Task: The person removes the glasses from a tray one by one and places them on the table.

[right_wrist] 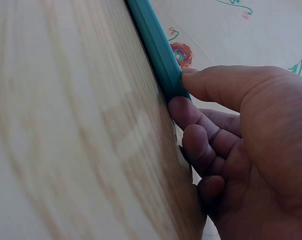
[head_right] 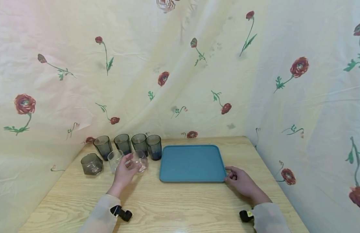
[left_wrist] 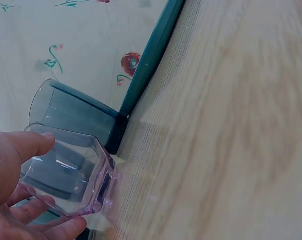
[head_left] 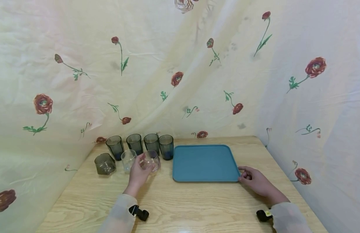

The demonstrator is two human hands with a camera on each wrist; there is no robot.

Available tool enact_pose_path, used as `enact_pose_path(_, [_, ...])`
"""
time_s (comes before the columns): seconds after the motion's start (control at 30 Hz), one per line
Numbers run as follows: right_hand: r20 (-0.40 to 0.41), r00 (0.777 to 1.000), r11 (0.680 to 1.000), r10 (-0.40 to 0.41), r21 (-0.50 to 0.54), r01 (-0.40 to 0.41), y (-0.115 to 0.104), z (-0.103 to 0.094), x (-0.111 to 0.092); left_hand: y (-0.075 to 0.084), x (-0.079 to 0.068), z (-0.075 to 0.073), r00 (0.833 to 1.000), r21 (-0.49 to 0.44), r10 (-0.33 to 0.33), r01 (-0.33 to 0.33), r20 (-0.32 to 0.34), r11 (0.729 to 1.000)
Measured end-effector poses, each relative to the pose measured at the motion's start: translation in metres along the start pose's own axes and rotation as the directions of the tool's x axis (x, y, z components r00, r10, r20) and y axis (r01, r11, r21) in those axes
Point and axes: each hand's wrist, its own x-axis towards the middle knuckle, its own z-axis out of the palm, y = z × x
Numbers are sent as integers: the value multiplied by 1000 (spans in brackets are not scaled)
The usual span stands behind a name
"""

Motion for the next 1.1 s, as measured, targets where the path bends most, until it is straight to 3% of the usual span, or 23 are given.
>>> enact_pose_path(0.77, [-6, 1000, 1000, -2, -29, 2, -2, 2, 3, 0, -1, -2, 1000, 15, -6, 6, -5, 1000])
enact_pose_path(1.1, [8, 1000, 1000, 2, -30, -2, 0, 2, 7, 5, -4, -12, 1000, 32, 12, -12, 24, 999])
